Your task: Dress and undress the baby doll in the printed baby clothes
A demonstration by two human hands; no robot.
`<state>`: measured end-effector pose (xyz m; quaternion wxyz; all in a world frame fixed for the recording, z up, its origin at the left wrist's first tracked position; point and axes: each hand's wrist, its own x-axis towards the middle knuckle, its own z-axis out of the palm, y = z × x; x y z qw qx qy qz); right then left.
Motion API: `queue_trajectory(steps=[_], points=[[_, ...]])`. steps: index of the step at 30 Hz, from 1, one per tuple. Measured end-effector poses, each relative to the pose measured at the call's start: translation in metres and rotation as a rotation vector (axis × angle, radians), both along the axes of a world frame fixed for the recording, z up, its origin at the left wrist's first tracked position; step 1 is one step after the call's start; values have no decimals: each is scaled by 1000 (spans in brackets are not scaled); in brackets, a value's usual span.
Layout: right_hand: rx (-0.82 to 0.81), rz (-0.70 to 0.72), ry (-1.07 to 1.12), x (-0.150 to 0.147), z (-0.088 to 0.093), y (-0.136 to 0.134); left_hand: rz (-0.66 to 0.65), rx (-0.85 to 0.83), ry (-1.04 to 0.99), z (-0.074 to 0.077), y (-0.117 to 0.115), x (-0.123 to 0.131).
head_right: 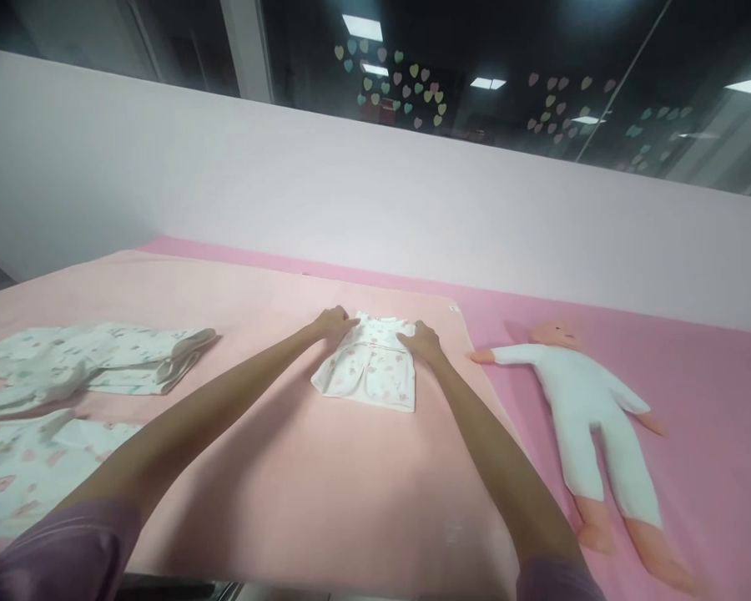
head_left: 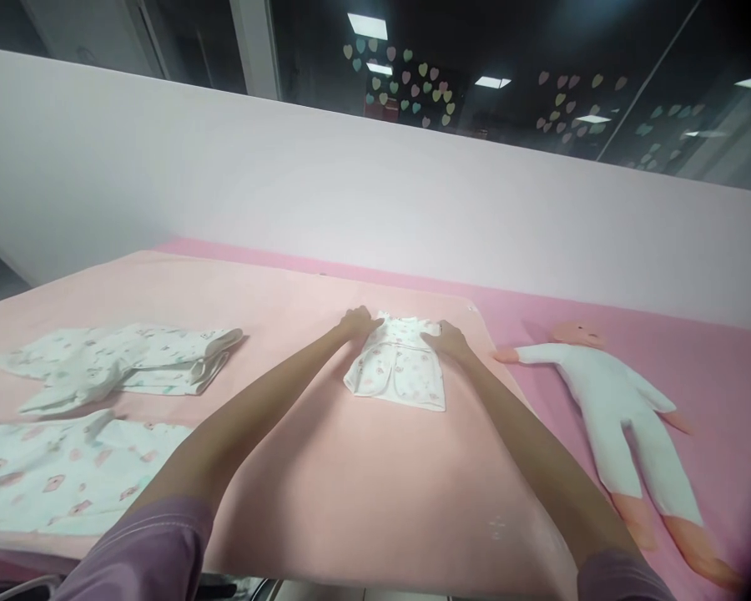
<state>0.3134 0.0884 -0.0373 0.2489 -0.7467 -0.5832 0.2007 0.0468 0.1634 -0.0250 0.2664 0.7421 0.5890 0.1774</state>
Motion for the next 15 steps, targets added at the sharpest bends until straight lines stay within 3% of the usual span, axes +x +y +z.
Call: queue_trajectory(steps=[3,6,11,15], points=[[-18,-54,-28,14,-20,0,32,-82,49,-11,6,0],[-30,-63,-15,19,-30,8,20,-115,68,-12,14,7],[-64,-13,116,19,-25,22,-69,-168,31,-6,25,13],[-34,87,310,23,-17,14,-199,-215,-192,-2,21,2]])
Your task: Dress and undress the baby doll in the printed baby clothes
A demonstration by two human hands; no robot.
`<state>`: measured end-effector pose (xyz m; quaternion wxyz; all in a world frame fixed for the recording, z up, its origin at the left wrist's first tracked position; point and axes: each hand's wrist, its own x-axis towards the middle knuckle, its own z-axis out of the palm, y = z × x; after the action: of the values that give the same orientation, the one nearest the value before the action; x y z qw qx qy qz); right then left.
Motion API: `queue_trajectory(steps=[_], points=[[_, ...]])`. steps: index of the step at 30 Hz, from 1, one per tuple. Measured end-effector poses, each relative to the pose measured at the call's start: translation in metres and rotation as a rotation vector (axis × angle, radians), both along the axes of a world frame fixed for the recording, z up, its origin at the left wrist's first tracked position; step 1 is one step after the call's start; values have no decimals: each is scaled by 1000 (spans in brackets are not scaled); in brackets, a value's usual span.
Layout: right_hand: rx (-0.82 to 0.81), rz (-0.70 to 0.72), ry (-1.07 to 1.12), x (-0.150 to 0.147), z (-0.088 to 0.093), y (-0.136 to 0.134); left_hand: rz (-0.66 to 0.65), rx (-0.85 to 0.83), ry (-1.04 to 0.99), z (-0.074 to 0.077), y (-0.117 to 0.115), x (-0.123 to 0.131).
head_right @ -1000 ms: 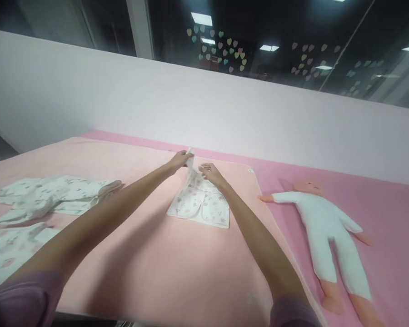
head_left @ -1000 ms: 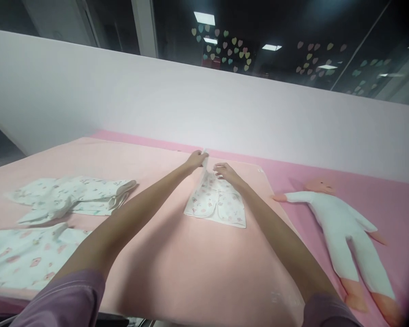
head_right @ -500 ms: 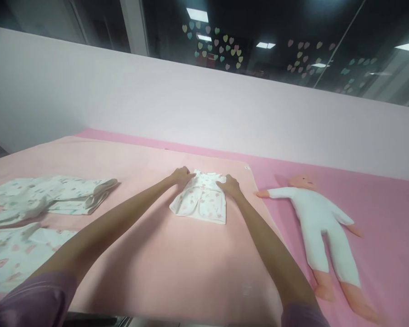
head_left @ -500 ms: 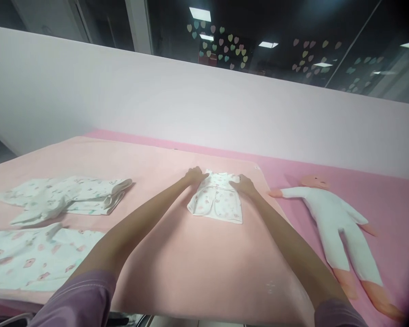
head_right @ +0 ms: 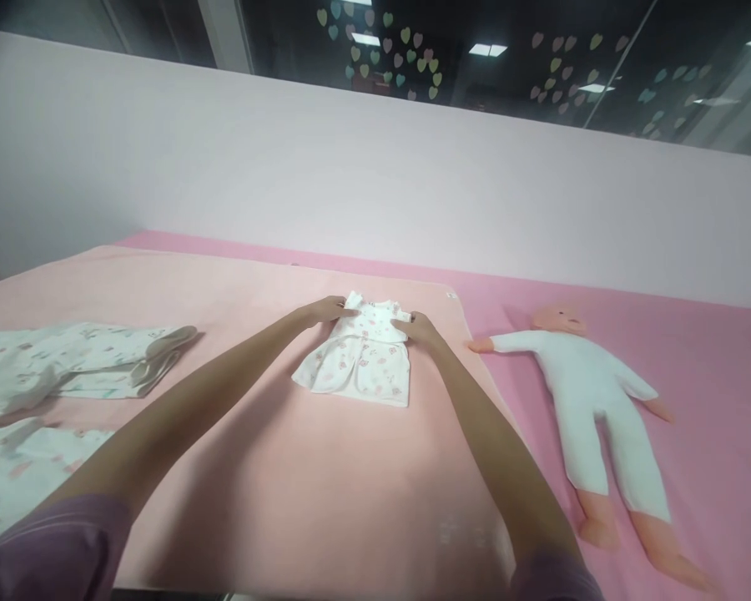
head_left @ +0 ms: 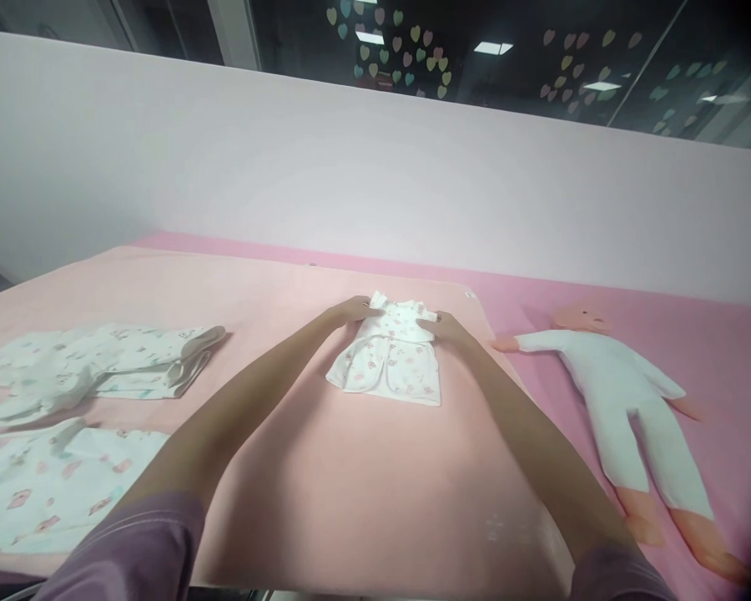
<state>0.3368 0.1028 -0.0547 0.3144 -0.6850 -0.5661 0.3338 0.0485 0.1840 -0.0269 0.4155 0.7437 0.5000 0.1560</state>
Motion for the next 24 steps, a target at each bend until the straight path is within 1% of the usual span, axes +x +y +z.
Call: queue_trajectory(steps=[3,5,6,8,10,11,12,13,16,18,19,21,22,24], points=[[132,119,206,5,7,-23,-70,30,-206,10,-20,-16],[233,231,243,8,15,-46,-136,25,-251,20,-40,-30],[269,293,198,10,19,-59,-180,8,-238,26,-50,-37],[286,432,30,15,27,-84,-285,-37,-172,36,-68,-52],[248,571,-131,20,29,-106,-379,-68,-98,38,-82,-64],[226,618,-178,22,27,-114,-400,-64,-67,35,-86,-68],[219,626,-198,23,24,-120,-389,-37,-38,30,-90,-70],[225,595,-201,23,19,-123,-348,13,-6,24,-92,-70],[268,396,-235,13,1,-120,-147,234,137,1,-94,-56],[282,311,-324,3,-6,-114,-58,329,252,-7,-94,-42],[285,289,-364,-2,-7,-110,-41,329,304,-8,-94,-36],[245,262,-379,-9,-2,-107,-57,232,346,-1,-95,-29],[192,258,-341,-11,4,-108,-88,154,325,6,-96,-30],[60,266,-192,-14,19,-114,-168,9,217,22,-100,-40]])
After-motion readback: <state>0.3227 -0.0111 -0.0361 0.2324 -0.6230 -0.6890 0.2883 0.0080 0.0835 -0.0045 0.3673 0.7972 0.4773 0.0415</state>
